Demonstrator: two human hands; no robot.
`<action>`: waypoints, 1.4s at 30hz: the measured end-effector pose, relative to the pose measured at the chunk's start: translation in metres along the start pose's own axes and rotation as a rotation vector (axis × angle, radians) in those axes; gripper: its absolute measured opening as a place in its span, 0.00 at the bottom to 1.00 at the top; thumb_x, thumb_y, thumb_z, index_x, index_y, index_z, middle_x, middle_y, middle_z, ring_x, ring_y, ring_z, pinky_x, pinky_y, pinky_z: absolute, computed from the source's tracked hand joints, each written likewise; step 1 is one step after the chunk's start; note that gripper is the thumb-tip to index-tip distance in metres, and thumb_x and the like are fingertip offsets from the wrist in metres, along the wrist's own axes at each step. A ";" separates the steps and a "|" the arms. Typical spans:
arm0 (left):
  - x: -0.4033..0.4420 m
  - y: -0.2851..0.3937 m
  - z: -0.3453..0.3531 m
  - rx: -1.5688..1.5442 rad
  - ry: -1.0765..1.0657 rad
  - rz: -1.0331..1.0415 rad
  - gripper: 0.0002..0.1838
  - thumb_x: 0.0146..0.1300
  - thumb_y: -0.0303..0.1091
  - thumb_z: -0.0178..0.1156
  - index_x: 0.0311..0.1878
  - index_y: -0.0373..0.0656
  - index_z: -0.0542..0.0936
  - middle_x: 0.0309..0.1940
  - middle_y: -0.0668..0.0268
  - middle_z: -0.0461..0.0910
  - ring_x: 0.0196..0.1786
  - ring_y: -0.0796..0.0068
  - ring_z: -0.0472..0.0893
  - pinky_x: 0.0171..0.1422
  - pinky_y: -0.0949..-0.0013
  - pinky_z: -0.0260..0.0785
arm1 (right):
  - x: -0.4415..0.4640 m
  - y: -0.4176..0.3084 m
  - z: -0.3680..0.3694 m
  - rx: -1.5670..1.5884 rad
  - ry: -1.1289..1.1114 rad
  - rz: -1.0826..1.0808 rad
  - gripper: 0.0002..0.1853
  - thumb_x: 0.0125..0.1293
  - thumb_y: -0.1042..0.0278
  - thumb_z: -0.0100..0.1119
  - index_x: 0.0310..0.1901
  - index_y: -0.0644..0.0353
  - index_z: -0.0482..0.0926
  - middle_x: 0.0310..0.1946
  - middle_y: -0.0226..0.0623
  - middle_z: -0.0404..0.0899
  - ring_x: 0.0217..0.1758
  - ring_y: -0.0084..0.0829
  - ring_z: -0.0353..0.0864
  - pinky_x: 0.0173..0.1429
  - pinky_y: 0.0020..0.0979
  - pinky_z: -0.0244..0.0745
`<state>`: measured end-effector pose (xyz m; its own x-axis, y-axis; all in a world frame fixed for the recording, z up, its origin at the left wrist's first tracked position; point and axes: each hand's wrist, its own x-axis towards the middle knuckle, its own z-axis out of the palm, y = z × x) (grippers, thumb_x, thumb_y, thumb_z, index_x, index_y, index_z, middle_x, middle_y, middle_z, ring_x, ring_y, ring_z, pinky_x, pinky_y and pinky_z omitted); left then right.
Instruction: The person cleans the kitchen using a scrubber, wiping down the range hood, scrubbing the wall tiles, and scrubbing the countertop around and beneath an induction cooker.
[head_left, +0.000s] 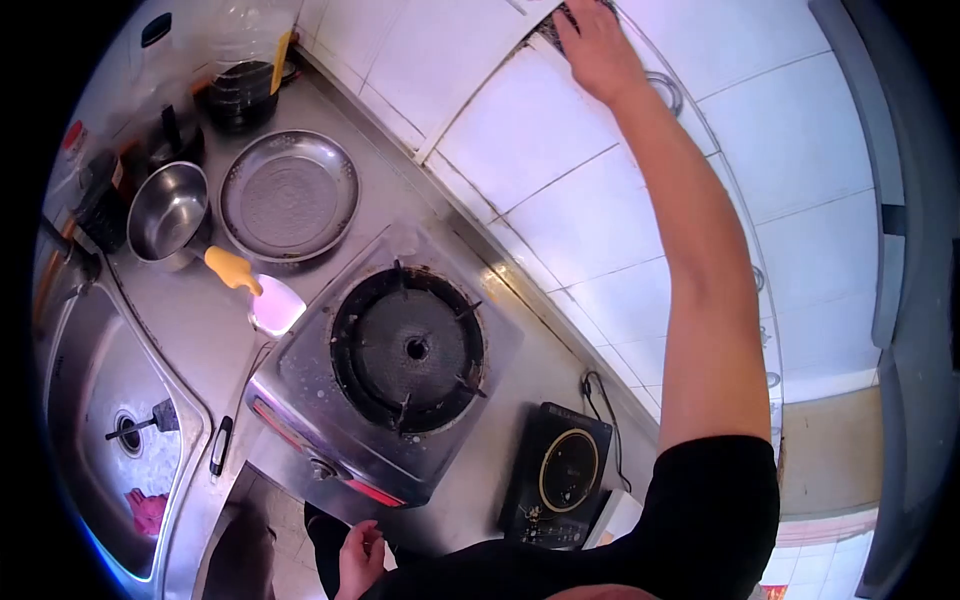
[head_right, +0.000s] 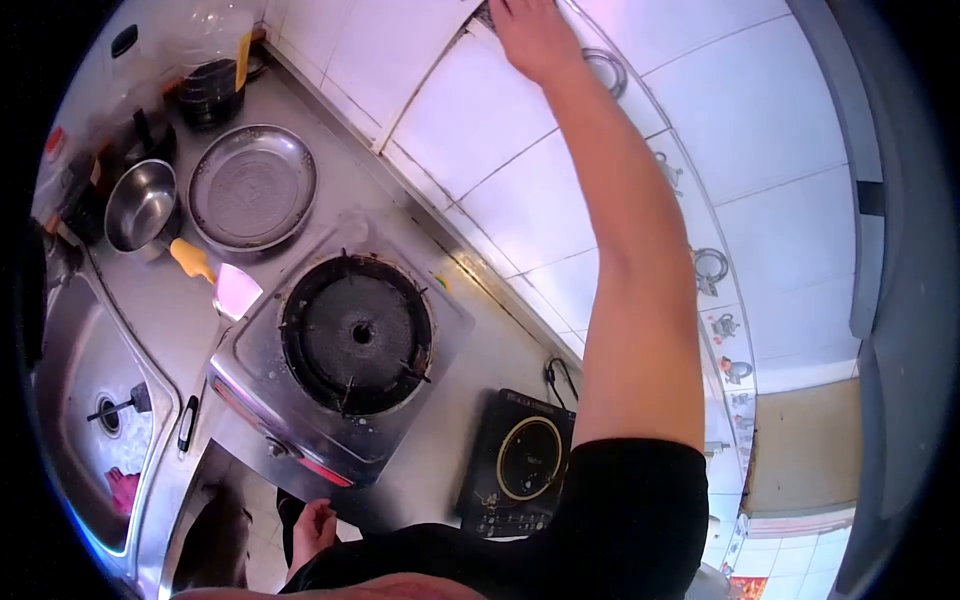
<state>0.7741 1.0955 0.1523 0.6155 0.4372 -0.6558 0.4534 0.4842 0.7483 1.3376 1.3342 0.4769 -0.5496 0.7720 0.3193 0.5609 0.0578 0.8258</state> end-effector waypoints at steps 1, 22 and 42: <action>0.001 -0.006 -0.002 -0.014 0.008 0.021 0.15 0.61 0.21 0.54 0.52 0.35 0.71 0.35 0.66 0.75 0.34 0.82 0.74 0.37 0.78 0.68 | -0.008 0.002 0.003 0.096 -0.145 0.128 0.14 0.62 0.71 0.47 0.49 0.64 0.72 0.50 0.49 0.71 0.57 0.46 0.67 0.62 0.43 0.60; 0.023 0.004 -0.050 0.089 0.015 0.051 0.16 0.60 0.22 0.55 0.52 0.35 0.71 0.35 0.65 0.77 0.34 0.82 0.75 0.40 0.77 0.69 | -0.035 0.071 -0.004 -0.021 -0.229 0.133 0.15 0.64 0.70 0.48 0.51 0.66 0.73 0.53 0.49 0.72 0.56 0.46 0.69 0.61 0.41 0.65; 0.027 0.019 -0.053 -0.053 -0.088 0.064 0.17 0.61 0.23 0.56 0.53 0.35 0.70 0.36 0.65 0.75 0.35 0.79 0.74 0.38 0.76 0.69 | 0.072 0.095 0.018 0.283 0.030 0.635 0.16 0.69 0.66 0.40 0.47 0.67 0.74 0.48 0.49 0.75 0.53 0.45 0.71 0.61 0.37 0.64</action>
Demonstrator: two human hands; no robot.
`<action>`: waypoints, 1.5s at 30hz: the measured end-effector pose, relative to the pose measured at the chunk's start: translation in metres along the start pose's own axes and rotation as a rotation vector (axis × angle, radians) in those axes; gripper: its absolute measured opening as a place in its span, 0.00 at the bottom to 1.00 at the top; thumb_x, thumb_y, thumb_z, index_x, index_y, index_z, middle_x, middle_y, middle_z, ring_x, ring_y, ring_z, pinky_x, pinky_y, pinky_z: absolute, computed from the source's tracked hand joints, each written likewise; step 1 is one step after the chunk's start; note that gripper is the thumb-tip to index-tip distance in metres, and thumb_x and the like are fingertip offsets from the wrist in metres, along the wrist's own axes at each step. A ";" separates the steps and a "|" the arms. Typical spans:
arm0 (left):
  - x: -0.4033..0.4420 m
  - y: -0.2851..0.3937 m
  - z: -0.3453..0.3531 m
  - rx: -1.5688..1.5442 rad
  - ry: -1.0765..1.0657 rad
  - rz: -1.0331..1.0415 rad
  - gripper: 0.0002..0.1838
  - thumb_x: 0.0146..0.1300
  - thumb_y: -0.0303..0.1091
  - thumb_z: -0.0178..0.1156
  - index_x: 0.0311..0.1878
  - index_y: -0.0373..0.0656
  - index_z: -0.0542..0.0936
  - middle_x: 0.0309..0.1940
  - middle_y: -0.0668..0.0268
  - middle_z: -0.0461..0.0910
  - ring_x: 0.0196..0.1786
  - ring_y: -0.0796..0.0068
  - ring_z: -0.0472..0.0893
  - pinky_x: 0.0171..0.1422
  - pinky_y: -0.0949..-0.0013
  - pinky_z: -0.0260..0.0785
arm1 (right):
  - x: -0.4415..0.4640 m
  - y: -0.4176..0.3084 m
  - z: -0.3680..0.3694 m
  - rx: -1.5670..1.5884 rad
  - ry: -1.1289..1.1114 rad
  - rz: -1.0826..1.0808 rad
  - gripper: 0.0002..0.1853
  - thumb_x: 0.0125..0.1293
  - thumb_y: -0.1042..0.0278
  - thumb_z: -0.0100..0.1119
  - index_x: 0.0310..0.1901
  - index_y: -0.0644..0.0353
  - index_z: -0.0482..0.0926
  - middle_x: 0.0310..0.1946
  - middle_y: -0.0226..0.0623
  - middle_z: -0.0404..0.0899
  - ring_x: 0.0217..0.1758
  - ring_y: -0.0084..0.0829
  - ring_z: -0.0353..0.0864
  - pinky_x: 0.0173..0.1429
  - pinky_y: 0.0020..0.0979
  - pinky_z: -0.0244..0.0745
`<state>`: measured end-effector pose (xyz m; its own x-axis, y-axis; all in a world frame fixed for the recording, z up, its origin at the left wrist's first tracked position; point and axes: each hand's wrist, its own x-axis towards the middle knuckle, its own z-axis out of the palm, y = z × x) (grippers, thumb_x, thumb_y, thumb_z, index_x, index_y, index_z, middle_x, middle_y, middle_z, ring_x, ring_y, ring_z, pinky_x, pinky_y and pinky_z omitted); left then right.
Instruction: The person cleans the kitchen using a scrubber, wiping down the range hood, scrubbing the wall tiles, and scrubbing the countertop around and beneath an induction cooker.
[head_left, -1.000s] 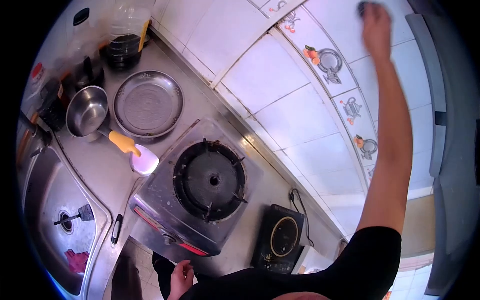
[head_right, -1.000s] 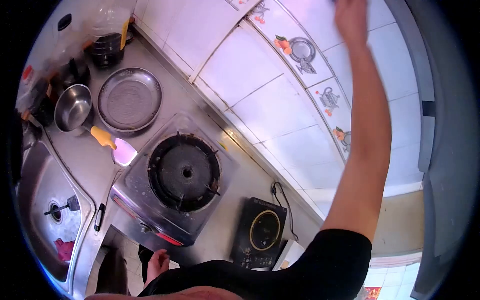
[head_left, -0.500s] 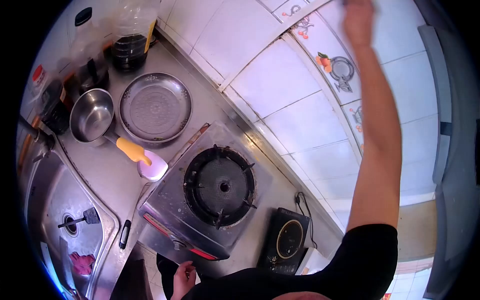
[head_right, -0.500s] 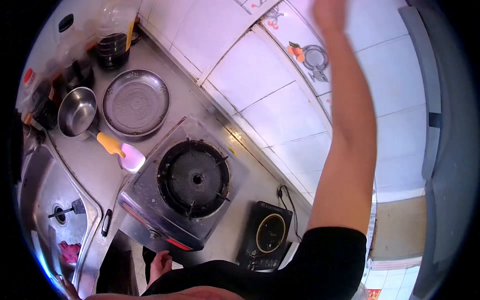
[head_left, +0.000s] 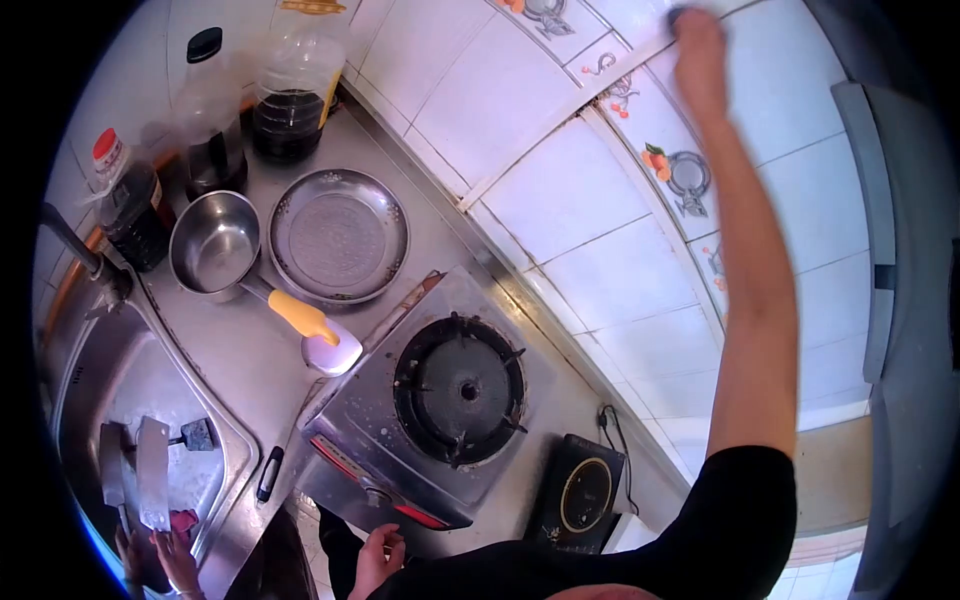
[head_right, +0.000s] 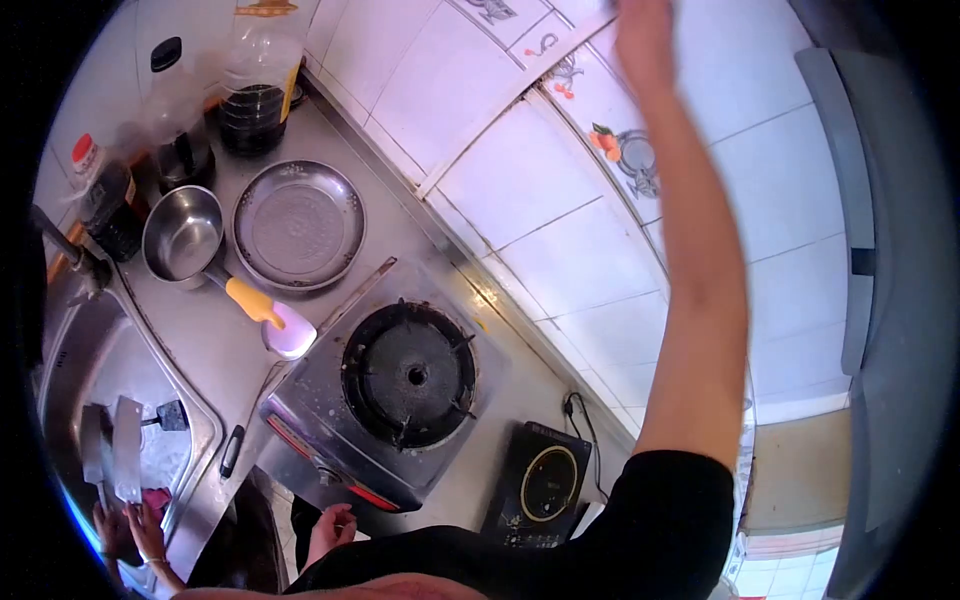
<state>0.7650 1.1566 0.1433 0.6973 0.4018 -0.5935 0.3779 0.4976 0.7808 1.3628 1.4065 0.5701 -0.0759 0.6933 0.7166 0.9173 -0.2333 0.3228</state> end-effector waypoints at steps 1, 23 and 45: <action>0.001 0.005 0.000 -0.002 -0.012 -0.028 0.17 0.61 0.23 0.56 0.53 0.35 0.70 0.36 0.65 0.75 0.36 0.79 0.74 0.38 0.76 0.69 | -0.046 -0.007 0.024 0.133 -0.060 -0.063 0.18 0.70 0.62 0.41 0.52 0.67 0.72 0.54 0.48 0.71 0.59 0.43 0.68 0.65 0.38 0.60; 0.011 0.011 0.005 0.209 -0.007 0.053 0.11 0.59 0.27 0.57 0.45 0.35 0.75 0.28 0.62 0.78 0.31 0.76 0.77 0.38 0.73 0.69 | 0.103 0.019 -0.096 -0.681 -0.019 -0.368 0.09 0.58 0.78 0.43 0.38 0.67 0.74 0.47 0.51 0.74 0.53 0.46 0.71 0.60 0.38 0.66; 0.017 -0.013 -0.010 0.194 0.096 0.074 0.13 0.58 0.27 0.57 0.47 0.35 0.74 0.27 0.64 0.78 0.29 0.78 0.76 0.36 0.73 0.69 | 0.040 0.036 -0.072 0.017 -0.005 -0.016 0.20 0.71 0.59 0.40 0.50 0.69 0.73 0.50 0.50 0.74 0.56 0.44 0.70 0.64 0.38 0.61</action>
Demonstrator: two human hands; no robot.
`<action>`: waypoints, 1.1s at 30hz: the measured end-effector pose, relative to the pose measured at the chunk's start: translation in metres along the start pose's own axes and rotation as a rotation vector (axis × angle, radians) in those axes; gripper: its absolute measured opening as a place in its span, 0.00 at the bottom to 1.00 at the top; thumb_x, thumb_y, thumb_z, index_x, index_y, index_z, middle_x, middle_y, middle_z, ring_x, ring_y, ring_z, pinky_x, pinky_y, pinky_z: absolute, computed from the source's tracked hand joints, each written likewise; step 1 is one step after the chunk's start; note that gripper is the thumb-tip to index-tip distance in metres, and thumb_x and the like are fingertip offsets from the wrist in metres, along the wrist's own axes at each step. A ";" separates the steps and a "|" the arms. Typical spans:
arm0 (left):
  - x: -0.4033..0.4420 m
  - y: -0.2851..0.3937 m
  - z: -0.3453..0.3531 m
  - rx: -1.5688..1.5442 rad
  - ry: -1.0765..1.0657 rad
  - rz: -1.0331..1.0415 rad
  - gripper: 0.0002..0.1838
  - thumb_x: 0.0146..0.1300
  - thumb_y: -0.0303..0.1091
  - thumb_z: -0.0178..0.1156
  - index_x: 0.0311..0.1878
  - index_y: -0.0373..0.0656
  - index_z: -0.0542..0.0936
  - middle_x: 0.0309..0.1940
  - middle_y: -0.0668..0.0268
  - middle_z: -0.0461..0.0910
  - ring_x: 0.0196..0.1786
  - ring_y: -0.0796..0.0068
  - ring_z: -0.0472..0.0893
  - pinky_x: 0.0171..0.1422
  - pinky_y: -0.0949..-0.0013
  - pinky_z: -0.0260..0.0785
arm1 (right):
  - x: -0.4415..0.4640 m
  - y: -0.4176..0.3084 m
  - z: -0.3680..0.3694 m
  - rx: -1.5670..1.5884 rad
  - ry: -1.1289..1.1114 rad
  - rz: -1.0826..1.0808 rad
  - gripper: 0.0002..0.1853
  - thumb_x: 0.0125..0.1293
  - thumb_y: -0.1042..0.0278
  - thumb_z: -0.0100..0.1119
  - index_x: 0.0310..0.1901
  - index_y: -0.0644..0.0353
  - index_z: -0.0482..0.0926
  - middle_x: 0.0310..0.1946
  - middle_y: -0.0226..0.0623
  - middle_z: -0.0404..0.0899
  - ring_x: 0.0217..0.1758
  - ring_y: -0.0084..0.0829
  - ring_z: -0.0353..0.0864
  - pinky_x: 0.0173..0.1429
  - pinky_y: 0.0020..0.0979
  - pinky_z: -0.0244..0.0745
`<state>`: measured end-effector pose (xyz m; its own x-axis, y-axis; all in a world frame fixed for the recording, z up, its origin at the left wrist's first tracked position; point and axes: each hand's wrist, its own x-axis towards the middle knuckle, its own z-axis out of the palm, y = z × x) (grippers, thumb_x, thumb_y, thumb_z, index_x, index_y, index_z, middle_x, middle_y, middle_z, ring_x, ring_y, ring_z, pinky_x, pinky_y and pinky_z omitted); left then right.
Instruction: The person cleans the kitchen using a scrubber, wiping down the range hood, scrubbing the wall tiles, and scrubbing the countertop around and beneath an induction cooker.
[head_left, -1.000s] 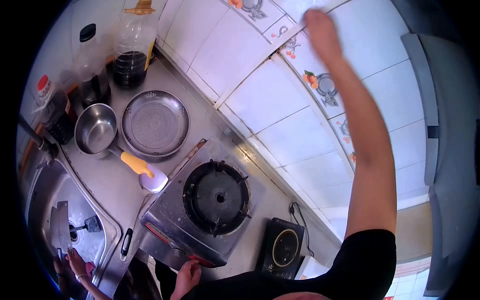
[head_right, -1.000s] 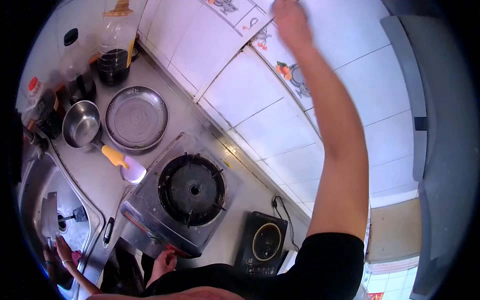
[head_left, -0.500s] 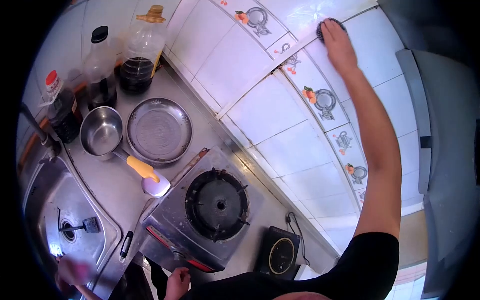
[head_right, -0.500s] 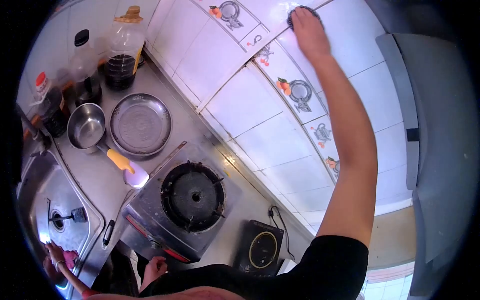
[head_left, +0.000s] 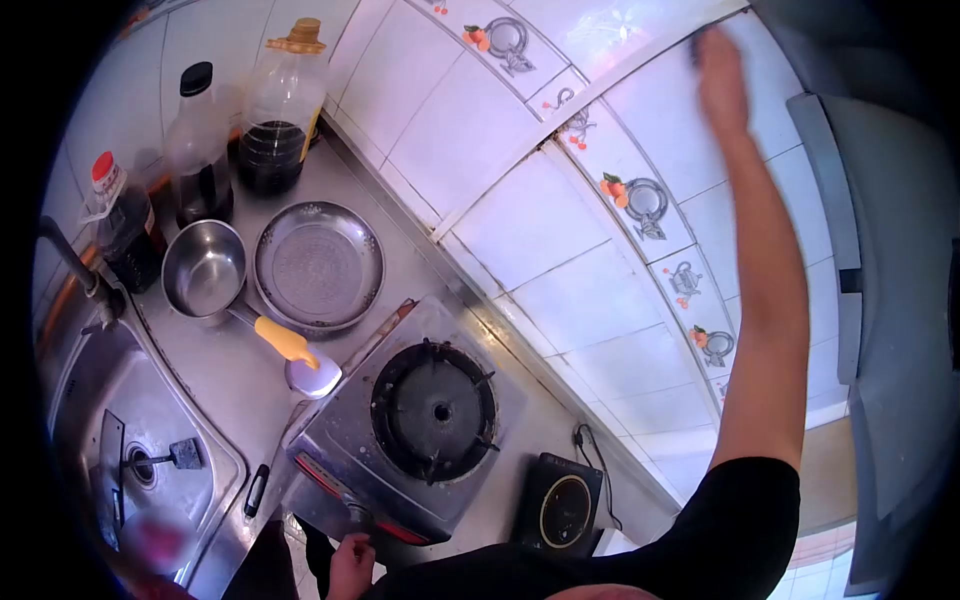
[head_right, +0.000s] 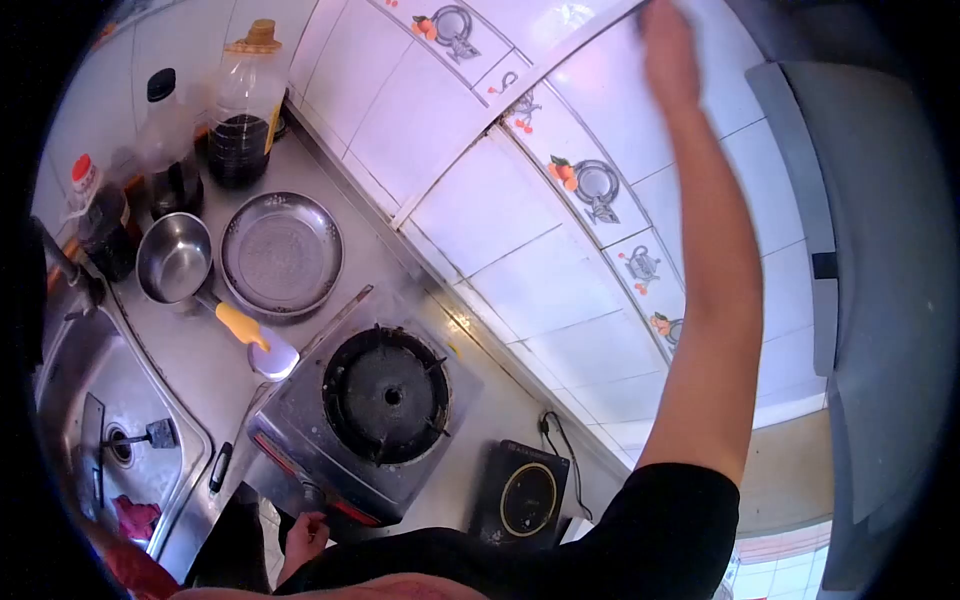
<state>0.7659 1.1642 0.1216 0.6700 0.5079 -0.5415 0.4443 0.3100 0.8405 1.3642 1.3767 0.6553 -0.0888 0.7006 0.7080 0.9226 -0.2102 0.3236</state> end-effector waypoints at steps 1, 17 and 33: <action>-0.001 0.003 -0.002 0.041 -0.002 -0.005 0.13 0.58 0.27 0.57 0.47 0.35 0.74 0.27 0.63 0.78 0.29 0.77 0.76 0.36 0.73 0.69 | 0.011 0.007 0.005 -0.124 0.048 0.009 0.19 0.69 0.62 0.40 0.50 0.69 0.73 0.50 0.50 0.74 0.57 0.44 0.70 0.64 0.39 0.62; -0.001 -0.018 0.006 0.123 -0.021 0.034 0.13 0.58 0.29 0.59 0.47 0.38 0.74 0.27 0.62 0.77 0.29 0.75 0.77 0.33 0.71 0.69 | -0.080 0.049 -0.060 -0.703 0.035 -0.246 0.15 0.61 0.76 0.45 0.49 0.69 0.73 0.52 0.52 0.72 0.59 0.48 0.67 0.65 0.43 0.59; -0.007 -0.016 0.028 0.066 0.003 0.027 0.13 0.56 0.27 0.58 0.45 0.37 0.74 0.31 0.60 0.78 0.33 0.73 0.78 0.40 0.70 0.70 | -0.182 -0.008 -0.034 -0.467 -0.253 -0.347 0.13 0.57 0.75 0.45 0.45 0.63 0.72 0.48 0.45 0.72 0.55 0.44 0.67 0.60 0.43 0.62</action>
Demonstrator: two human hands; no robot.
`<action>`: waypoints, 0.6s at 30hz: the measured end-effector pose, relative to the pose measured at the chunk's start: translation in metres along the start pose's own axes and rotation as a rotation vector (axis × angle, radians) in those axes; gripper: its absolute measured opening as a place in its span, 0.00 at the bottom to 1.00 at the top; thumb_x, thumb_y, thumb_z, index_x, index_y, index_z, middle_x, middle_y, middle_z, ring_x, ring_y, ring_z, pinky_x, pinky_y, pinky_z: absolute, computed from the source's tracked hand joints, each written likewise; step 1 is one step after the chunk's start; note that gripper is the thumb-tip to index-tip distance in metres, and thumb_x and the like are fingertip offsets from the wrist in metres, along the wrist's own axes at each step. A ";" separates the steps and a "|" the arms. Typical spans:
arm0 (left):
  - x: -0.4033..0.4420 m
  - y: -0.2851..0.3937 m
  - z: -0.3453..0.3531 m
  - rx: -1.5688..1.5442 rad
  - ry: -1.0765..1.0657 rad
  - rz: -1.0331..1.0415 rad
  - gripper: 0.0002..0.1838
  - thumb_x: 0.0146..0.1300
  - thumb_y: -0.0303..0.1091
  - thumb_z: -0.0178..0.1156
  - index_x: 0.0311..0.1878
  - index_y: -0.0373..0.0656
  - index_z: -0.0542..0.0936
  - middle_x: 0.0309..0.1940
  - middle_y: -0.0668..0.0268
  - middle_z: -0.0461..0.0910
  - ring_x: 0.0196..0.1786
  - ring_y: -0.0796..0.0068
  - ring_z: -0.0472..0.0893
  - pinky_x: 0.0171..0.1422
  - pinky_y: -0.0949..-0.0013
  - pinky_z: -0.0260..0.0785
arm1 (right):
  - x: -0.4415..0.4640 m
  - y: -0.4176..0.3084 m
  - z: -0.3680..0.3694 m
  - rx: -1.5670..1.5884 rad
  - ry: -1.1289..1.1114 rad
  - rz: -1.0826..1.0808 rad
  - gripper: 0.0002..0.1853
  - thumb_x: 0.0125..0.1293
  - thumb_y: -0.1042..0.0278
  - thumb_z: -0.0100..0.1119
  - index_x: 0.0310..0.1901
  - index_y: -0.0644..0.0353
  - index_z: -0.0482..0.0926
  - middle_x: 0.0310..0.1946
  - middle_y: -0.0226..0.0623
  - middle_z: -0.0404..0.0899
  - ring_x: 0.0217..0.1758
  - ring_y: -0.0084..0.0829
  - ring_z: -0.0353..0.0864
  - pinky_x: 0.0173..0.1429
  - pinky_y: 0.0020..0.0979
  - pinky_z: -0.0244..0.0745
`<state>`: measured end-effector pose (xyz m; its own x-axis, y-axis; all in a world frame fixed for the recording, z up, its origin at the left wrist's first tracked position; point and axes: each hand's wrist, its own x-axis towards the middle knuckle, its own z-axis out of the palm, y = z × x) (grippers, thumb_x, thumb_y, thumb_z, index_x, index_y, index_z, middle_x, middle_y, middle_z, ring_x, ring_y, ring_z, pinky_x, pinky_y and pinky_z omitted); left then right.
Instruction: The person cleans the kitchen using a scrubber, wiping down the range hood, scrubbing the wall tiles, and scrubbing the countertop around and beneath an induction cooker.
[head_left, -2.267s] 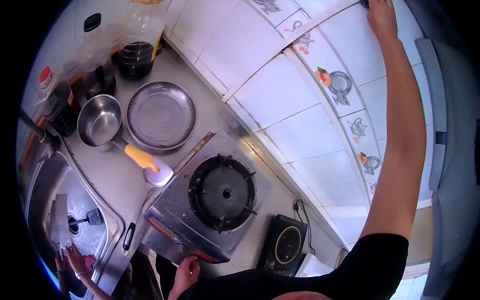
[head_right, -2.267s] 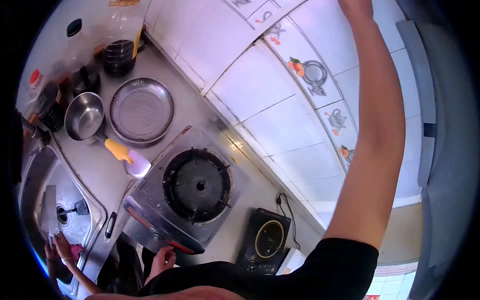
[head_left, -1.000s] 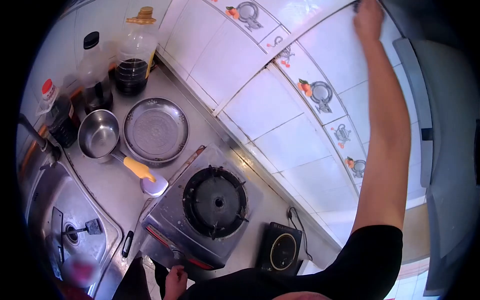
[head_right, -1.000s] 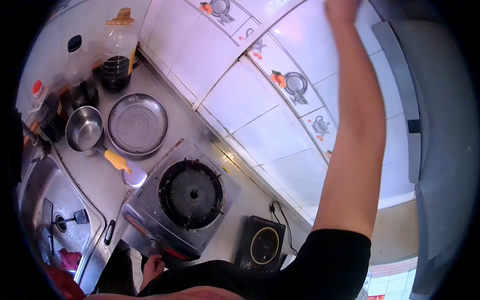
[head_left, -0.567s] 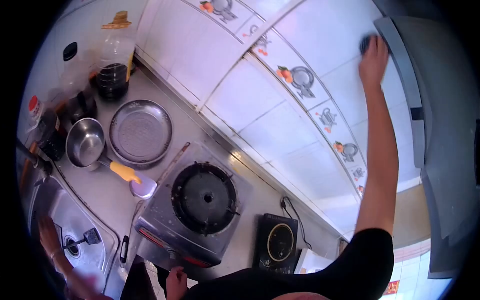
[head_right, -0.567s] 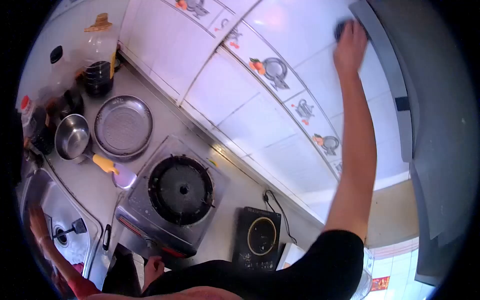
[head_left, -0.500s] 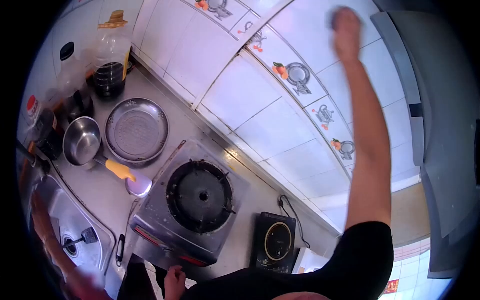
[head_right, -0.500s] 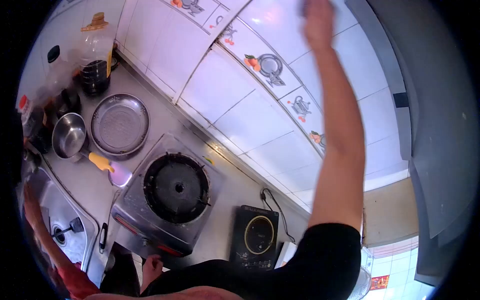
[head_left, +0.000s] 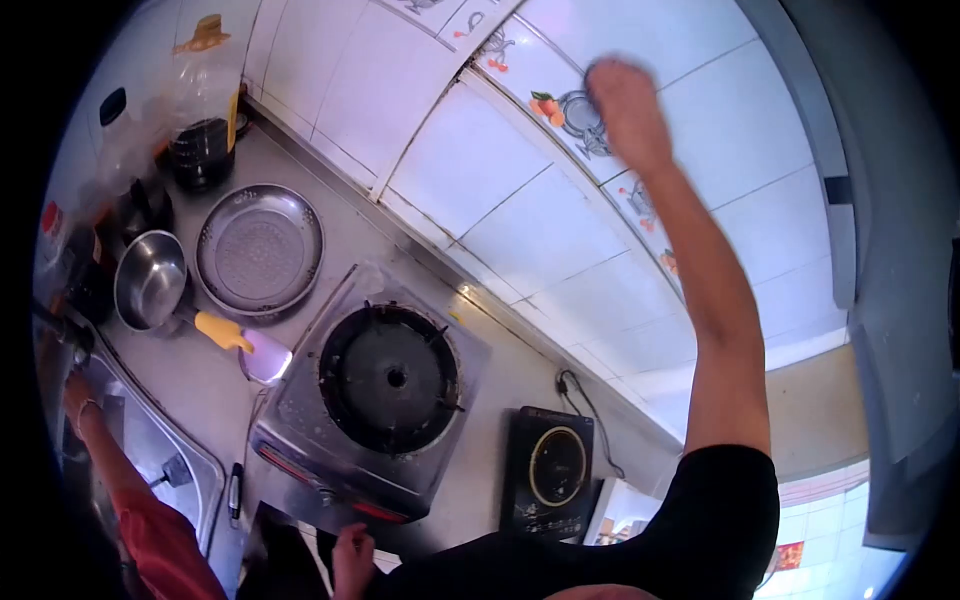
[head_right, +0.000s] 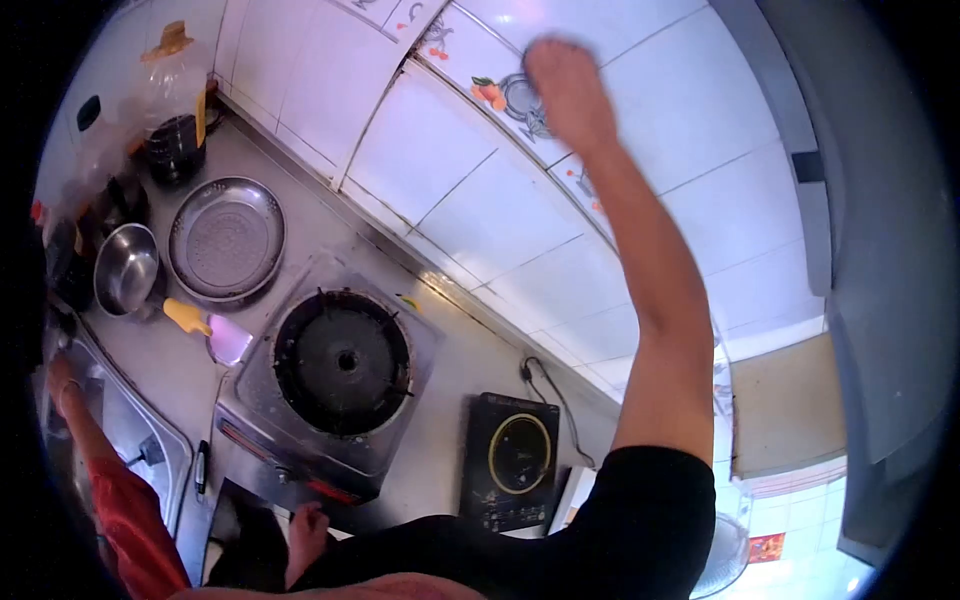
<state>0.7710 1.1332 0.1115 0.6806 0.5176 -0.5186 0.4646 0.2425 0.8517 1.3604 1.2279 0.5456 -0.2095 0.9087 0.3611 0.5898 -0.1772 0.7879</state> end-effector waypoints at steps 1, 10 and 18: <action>0.003 0.013 -0.004 0.011 -0.020 0.012 0.13 0.56 0.27 0.58 0.45 0.37 0.74 0.31 0.59 0.78 0.33 0.73 0.78 0.40 0.70 0.70 | -0.042 -0.022 0.011 -0.125 -0.086 -0.164 0.16 0.60 0.72 0.45 0.50 0.61 0.72 0.53 0.43 0.71 0.59 0.41 0.66 0.62 0.42 0.62; -0.003 0.006 0.019 0.182 -0.082 0.004 0.13 0.59 0.28 0.57 0.46 0.35 0.75 0.29 0.55 0.79 0.32 0.63 0.80 0.38 0.64 0.71 | -0.070 0.062 -0.016 -0.129 0.060 0.249 0.25 0.47 0.81 0.48 0.52 0.66 0.70 0.58 0.53 0.66 0.63 0.50 0.62 0.67 0.48 0.54; -0.007 0.001 0.035 0.382 -0.241 -0.018 0.13 0.55 0.32 0.57 0.42 0.38 0.78 0.33 0.52 0.80 0.39 0.53 0.81 0.45 0.58 0.72 | -0.230 0.088 -0.091 -0.318 -0.162 0.372 0.22 0.55 0.77 0.48 0.54 0.65 0.70 0.58 0.52 0.65 0.62 0.47 0.64 0.67 0.46 0.55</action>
<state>0.7864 1.1012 0.1139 0.7619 0.2993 -0.5744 0.6225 -0.0937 0.7770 1.3892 0.9687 0.5769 0.1082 0.8048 0.5835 0.3301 -0.5828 0.7426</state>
